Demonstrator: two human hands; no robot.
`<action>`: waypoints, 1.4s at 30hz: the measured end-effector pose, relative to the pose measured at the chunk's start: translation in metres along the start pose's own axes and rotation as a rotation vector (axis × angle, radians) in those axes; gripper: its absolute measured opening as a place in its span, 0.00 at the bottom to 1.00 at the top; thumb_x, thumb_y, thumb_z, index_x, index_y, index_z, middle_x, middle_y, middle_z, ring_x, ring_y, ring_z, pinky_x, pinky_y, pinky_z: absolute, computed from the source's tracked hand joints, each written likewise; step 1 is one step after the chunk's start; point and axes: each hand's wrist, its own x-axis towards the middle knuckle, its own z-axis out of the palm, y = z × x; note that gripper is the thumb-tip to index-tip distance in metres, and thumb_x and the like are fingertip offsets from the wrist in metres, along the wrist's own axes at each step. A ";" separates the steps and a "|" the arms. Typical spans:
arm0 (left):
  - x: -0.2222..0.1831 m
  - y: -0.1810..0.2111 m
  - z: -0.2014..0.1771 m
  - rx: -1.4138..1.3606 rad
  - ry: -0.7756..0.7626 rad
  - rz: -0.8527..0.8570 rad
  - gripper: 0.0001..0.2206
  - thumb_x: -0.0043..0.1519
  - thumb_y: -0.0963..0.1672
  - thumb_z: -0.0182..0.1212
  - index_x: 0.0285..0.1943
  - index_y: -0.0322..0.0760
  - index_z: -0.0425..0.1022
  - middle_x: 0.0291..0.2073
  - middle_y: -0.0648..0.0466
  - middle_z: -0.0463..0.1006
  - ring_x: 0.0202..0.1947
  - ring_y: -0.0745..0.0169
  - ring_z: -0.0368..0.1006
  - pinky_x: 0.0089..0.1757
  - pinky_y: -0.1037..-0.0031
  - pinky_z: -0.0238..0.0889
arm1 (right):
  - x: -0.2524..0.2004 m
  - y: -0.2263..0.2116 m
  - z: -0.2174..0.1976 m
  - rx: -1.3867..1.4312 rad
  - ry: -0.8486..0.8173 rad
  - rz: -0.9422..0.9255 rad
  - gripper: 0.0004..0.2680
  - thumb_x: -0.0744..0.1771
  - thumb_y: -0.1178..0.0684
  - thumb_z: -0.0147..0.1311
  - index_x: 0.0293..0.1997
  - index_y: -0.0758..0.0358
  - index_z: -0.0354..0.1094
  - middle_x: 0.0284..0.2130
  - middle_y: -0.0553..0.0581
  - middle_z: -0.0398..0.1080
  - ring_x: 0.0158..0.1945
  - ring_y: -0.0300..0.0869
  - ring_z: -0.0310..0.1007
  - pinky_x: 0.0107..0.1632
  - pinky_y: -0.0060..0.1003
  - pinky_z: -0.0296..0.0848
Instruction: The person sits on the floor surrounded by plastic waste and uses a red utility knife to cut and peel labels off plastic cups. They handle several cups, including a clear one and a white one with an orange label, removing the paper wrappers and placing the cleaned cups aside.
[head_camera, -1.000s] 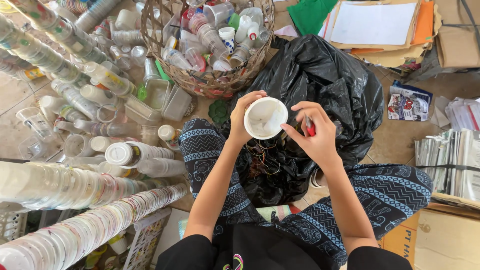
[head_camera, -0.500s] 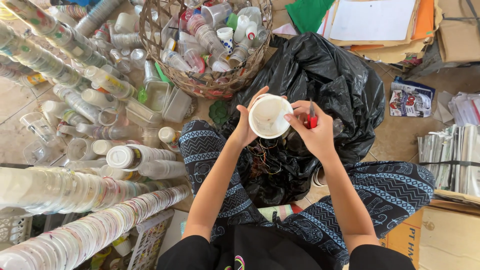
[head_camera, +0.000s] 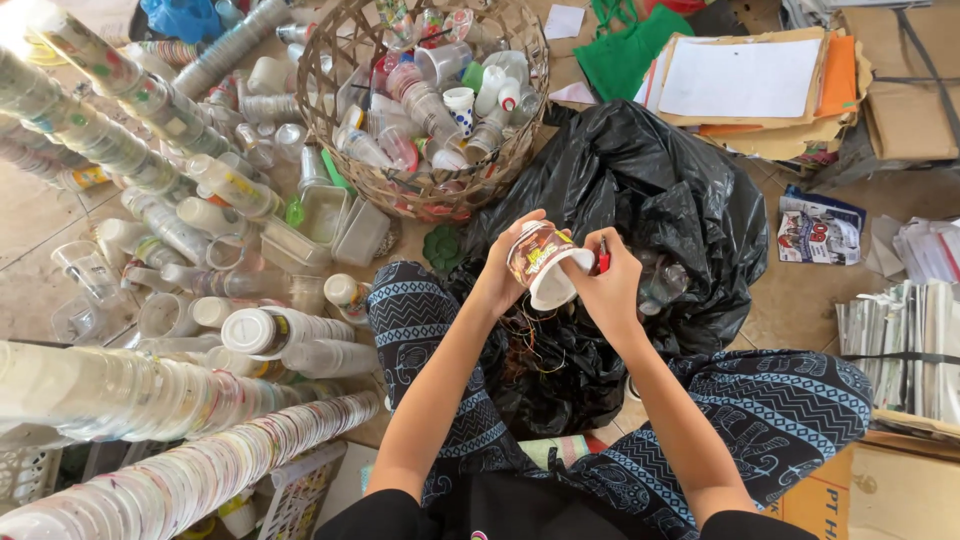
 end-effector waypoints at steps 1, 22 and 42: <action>0.000 -0.002 -0.005 0.000 0.004 0.001 0.28 0.70 0.53 0.51 0.74 0.32 0.59 0.58 0.41 0.73 0.57 0.44 0.73 0.54 0.53 0.71 | -0.001 0.003 0.001 0.001 -0.003 0.002 0.11 0.62 0.57 0.71 0.33 0.63 0.66 0.19 0.57 0.64 0.23 0.38 0.65 0.27 0.29 0.67; 0.013 -0.002 -0.023 0.275 0.357 -0.389 0.20 0.57 0.53 0.71 0.43 0.32 0.80 0.28 0.42 0.81 0.23 0.53 0.81 0.21 0.65 0.76 | 0.023 -0.011 -0.021 -0.243 -0.044 -0.730 0.10 0.62 0.59 0.72 0.30 0.52 0.70 0.27 0.44 0.73 0.26 0.40 0.73 0.32 0.31 0.74; -0.028 0.058 -0.006 0.270 0.492 0.652 0.12 0.65 0.47 0.66 0.51 0.35 0.80 0.39 0.50 0.78 0.42 0.68 0.74 0.44 0.72 0.72 | -0.010 -0.052 0.040 -0.060 -0.387 -0.766 0.08 0.65 0.59 0.72 0.40 0.66 0.74 0.26 0.61 0.73 0.29 0.58 0.75 0.30 0.42 0.74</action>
